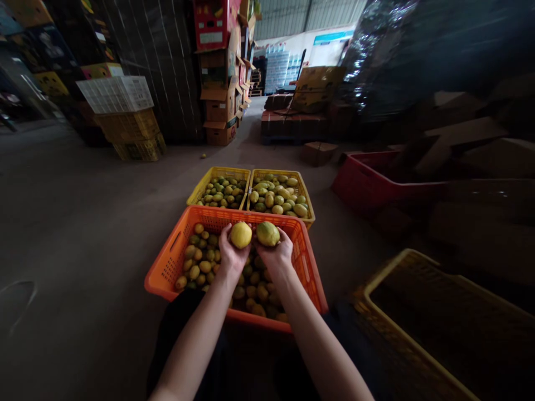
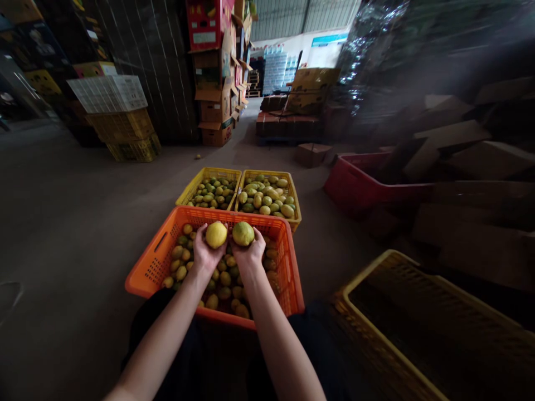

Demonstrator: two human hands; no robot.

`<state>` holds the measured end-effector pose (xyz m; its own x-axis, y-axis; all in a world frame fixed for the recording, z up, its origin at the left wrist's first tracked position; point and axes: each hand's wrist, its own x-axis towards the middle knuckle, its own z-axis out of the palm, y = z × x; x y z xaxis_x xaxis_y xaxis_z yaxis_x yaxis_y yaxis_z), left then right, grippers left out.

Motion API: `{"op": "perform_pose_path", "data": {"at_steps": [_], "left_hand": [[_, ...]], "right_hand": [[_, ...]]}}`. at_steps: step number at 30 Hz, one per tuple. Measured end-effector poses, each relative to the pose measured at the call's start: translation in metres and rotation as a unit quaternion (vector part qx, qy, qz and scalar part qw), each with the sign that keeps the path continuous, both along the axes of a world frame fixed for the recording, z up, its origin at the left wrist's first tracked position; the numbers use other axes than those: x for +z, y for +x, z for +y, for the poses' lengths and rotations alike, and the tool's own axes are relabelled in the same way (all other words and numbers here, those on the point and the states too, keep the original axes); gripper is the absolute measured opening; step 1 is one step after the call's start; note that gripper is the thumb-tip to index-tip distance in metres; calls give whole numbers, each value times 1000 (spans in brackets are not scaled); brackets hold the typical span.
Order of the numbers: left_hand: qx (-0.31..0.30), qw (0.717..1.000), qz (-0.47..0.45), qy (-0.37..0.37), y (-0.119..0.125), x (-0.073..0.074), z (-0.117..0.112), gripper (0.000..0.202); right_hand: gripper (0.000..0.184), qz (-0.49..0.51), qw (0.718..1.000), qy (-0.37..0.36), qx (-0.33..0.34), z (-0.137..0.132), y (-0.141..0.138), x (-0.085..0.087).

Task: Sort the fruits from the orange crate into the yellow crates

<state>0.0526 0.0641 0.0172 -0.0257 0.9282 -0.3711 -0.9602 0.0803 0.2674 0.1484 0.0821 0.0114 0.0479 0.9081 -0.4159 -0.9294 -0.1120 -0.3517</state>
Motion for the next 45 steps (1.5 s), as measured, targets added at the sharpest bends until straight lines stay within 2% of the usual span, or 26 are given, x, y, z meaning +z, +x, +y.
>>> {"op": "perform_pose_path", "data": {"at_steps": [3, 8, 12, 18, 24, 29, 34, 37, 41, 45], "left_hand": [[5, 999, -21, -33, -2, 1, -1, 15], [-23, 998, -11, -50, -3, -4, -2, 20], [9, 998, -23, -62, -5, -5, -2, 20], [16, 999, -38, -23, -3, -1, -3, 20], [37, 999, -3, 30, 2, -4, 0, 27], [36, 997, -11, 60, 0, -6, 0, 29], [38, 998, -3, 50, -1, -7, 2, 26], [40, 999, -12, 15, -1, -7, 2, 23], [24, 997, -43, -52, -3, -10, -2, 23], [12, 997, -44, -64, -9, -15, -6, 23]], "right_hand": [[12, 23, 999, -45, 11, -3, -2, 6], [16, 56, 996, -50, 55, -8, -6, 12], [17, 81, 994, -5, 68, -9, -5, 6], [12, 95, 994, 44, 24, -12, -10, 5], [16, 56, 992, 106, 43, -15, -15, 6], [17, 55, 991, 115, 29, -14, -16, 4], [15, 54, 993, 101, 29, -14, -16, 2], [11, 62, 994, 91, 31, -12, -17, 1], [11, 82, 997, 15, 1, -9, -14, -2], [12, 88, 995, -42, -9, -9, -7, -3]]}}
